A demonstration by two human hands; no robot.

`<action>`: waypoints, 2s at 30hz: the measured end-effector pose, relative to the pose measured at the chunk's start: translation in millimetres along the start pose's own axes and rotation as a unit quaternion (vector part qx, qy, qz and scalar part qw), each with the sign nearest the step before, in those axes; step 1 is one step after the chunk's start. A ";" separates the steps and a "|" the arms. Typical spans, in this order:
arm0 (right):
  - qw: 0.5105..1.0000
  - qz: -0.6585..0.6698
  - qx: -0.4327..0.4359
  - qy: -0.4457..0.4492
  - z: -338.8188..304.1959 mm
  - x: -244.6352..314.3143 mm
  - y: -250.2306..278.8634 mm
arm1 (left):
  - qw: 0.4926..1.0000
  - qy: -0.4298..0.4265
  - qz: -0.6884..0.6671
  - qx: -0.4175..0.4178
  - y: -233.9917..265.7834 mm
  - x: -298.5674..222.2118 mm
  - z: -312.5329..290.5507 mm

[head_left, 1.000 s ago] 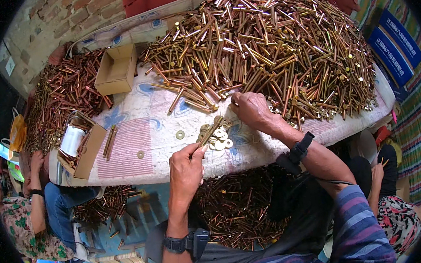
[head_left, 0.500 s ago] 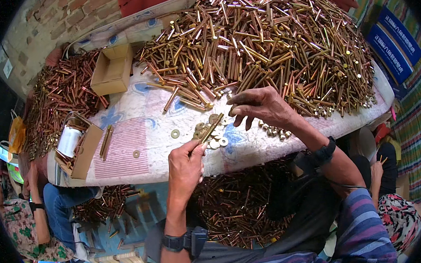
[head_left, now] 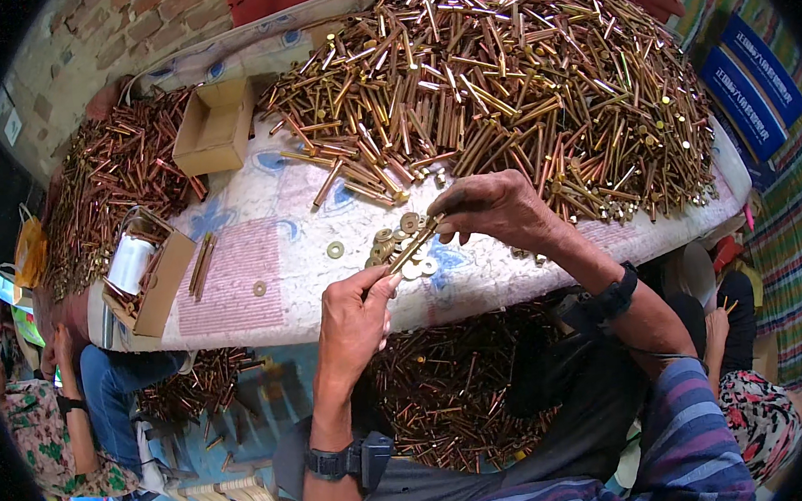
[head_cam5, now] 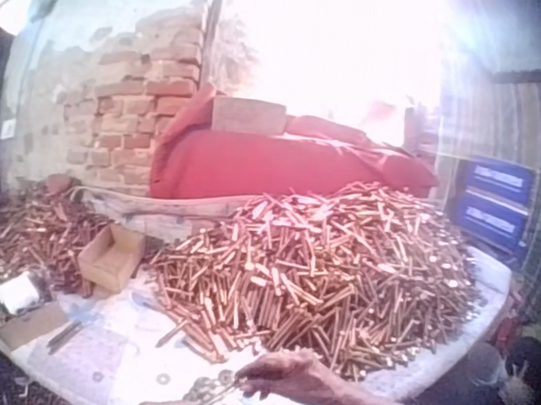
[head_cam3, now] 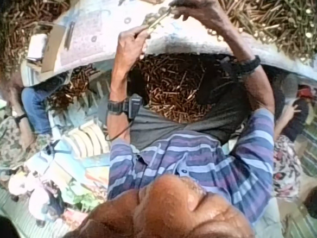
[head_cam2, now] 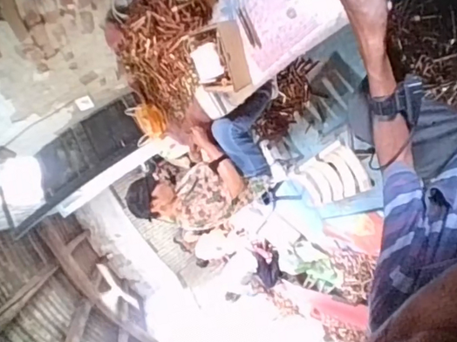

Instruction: The recorder and other workers are manually assembling small metal tubes by inserting paper components and metal washers.

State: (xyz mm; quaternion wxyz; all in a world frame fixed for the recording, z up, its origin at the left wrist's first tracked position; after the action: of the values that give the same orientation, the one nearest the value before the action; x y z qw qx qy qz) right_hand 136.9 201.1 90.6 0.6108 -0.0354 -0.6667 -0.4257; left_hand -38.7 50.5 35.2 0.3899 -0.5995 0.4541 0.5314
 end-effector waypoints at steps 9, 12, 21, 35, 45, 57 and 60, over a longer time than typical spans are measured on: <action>1.000 -0.012 0.011 0.006 0.4 1.4 -2.7 | 1.000 0.002 0.019 0.020 3.8 -7.8 -2.1; 0.998 -0.050 0.017 -0.017 0.2 1.9 -5.0 | 0.998 -0.045 0.038 0.013 4.4 -4.3 -0.6; 0.987 -0.152 0.040 0.032 1.7 -6.2 -9.1 | 0.993 -0.083 0.082 0.028 2.0 8.6 4.2; 0.937 -0.314 -0.022 0.152 -0.5 -3.5 -12.9 | 0.987 -0.108 0.115 0.017 0.0 7.1 3.8; 0.931 -0.338 0.006 0.139 -6.8 -31.8 -10.4 | 0.990 -0.080 0.107 0.048 -7.9 4.0 5.9; 0.976 -0.085 0.151 -0.130 -4.2 -17.9 -18.8 | 0.987 -0.062 0.149 0.025 -1.0 1.3 0.7; 0.987 -0.096 0.123 -0.048 -3.8 -8.5 -15.7 | 0.985 -0.047 0.163 0.020 0.0 -4.2 -0.3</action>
State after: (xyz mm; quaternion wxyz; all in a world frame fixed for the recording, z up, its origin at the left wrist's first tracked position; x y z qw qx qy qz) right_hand 133.1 192.9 74.8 0.5344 0.0840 -0.7426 -0.3948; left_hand -38.7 50.9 39.4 0.3309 -0.4840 0.5373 0.6063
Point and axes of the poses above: each hand's wrist, its own z-axis towards the middle knuckle, its own y-axis out of the back of the hand, x = y × z, the point moved 4 cm from there along z, towards the middle knuckle, and after that the axes turned 8 degrees about -z, right-handed, at the moved point
